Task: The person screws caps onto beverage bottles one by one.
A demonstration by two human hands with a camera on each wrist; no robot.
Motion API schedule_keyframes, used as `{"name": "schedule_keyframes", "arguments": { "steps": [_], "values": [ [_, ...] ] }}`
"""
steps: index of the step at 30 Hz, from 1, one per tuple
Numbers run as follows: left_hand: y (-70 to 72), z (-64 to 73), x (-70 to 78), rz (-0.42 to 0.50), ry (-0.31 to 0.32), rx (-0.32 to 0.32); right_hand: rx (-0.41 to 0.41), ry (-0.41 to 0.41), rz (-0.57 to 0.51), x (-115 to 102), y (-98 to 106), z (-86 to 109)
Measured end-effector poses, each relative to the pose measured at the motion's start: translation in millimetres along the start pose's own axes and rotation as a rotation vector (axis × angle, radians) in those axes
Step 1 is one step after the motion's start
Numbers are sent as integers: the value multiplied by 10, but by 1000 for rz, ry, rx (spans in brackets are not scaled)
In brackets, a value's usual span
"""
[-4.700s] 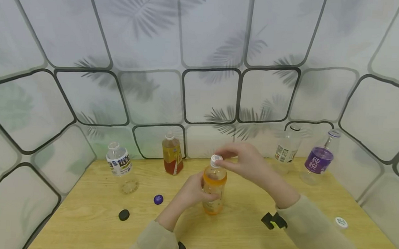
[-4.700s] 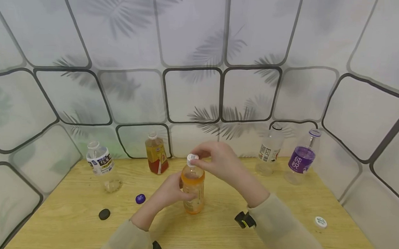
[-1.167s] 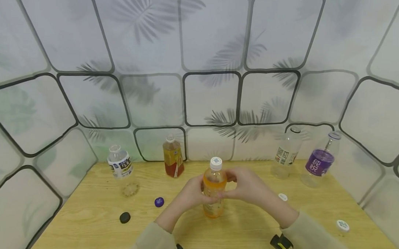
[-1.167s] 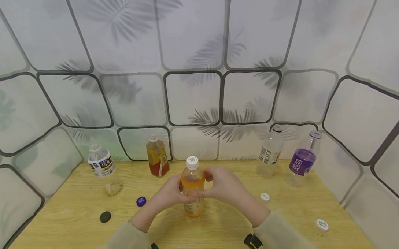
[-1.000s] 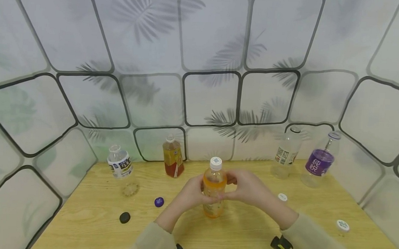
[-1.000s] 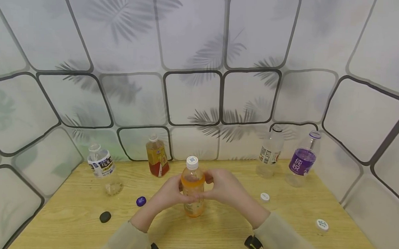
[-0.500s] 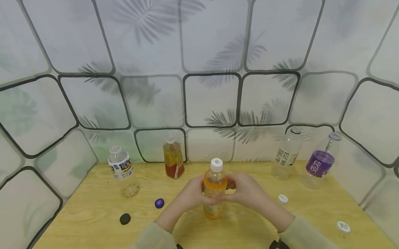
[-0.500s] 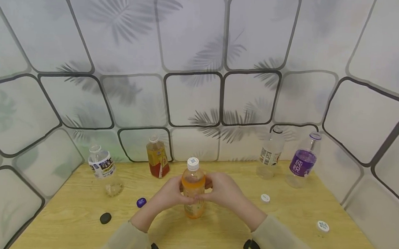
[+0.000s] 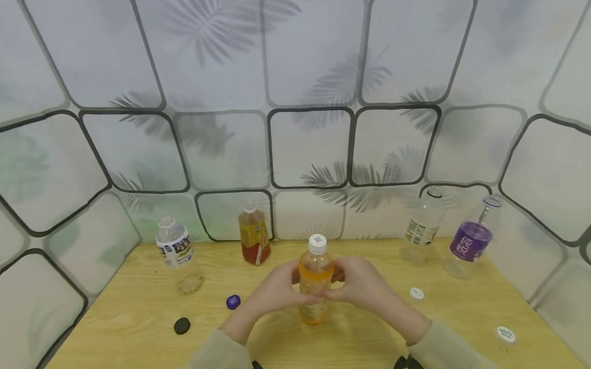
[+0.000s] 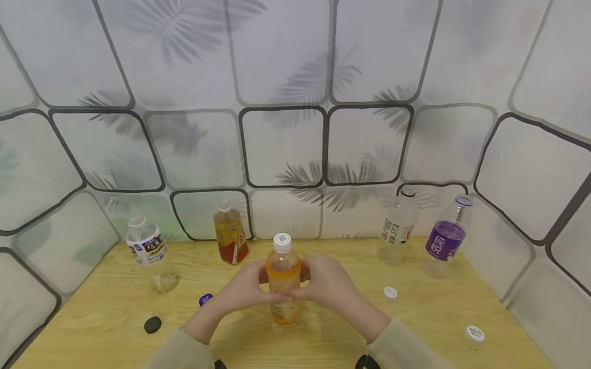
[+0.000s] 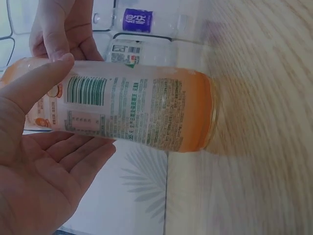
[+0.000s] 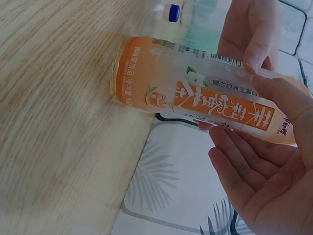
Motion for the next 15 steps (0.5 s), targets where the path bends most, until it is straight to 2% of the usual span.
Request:
{"name": "schedule_keyframes", "arguments": {
  "steps": [10, 15],
  "values": [
    [116, 102, 49, -169, 54, 76, 9, -23, 32, -25, -16, -12],
    [172, 122, 24, -207, 57, 119, 28, -40, 32, -44, -51, -76]
  ]
}}
Point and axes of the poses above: each hand's wrist, its own z-axis away from the middle knuckle, its own y-axis out of the back of the hand, x = y × z, the point moved 5 cm from there along -z, towards the middle knuckle, and after that the axes turned 8 degrees about -x, right-handed, at the moved point
